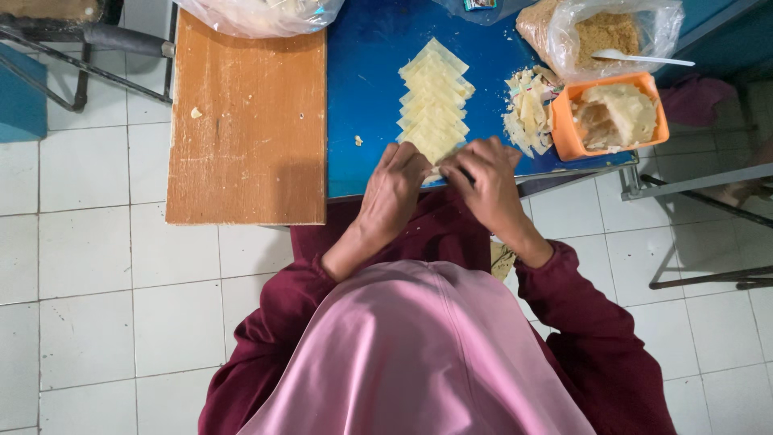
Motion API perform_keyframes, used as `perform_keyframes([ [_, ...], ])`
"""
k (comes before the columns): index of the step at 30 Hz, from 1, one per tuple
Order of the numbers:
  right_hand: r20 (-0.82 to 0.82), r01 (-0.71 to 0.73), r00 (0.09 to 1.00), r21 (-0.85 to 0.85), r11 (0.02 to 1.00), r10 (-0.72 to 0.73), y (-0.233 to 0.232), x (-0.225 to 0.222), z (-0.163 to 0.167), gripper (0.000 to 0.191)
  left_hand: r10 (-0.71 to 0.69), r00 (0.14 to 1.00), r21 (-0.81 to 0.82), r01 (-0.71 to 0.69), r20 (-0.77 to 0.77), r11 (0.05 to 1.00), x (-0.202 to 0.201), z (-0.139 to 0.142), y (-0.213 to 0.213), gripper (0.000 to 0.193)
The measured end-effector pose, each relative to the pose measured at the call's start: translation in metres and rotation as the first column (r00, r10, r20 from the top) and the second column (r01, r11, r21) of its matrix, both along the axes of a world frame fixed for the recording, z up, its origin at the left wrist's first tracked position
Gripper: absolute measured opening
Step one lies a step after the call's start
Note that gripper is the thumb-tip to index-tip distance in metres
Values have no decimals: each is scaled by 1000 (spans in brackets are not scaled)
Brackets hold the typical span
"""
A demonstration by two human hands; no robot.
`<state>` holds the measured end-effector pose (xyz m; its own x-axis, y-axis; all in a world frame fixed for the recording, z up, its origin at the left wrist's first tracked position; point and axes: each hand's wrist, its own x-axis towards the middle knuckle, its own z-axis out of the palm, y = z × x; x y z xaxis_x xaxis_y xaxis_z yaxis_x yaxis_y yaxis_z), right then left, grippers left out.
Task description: The person sits at a blue table and folds thin square pastry sheets diagonally into triangles, pressing the folds by hand and arranging the folded pieces into a growing zigzag lattice pattern on the table. They occasionally scoop filling from an orange container with a spoon and add scraps to a pile beside the work area.
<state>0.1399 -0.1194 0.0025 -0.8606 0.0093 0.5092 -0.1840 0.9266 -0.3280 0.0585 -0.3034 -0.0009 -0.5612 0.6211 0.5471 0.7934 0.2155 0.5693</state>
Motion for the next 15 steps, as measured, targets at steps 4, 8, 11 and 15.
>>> perform_keyframes([
  [4, 84, -4, 996, -244, 970, 25, 0, -7, 6, 11, 10, 999, 16, -10, -40, 1000, -12, 3, 7, 11],
  [8, 23, -52, 998, -98, 994, 55, -6, -3, 9, 7, -7, 999, 25, 5, 54, 1000, -11, 4, 7, 8],
  [11, -44, -75, 996, 0, 997, 75, -8, 1, 8, 8, -11, 998, 24, 9, 67, 1000, -8, 5, 4, 6],
  [15, -57, -95, 994, 18, 995, 96, -7, -1, 7, 13, -64, 997, 77, 60, 44, 995, -7, 7, 1, 11],
])
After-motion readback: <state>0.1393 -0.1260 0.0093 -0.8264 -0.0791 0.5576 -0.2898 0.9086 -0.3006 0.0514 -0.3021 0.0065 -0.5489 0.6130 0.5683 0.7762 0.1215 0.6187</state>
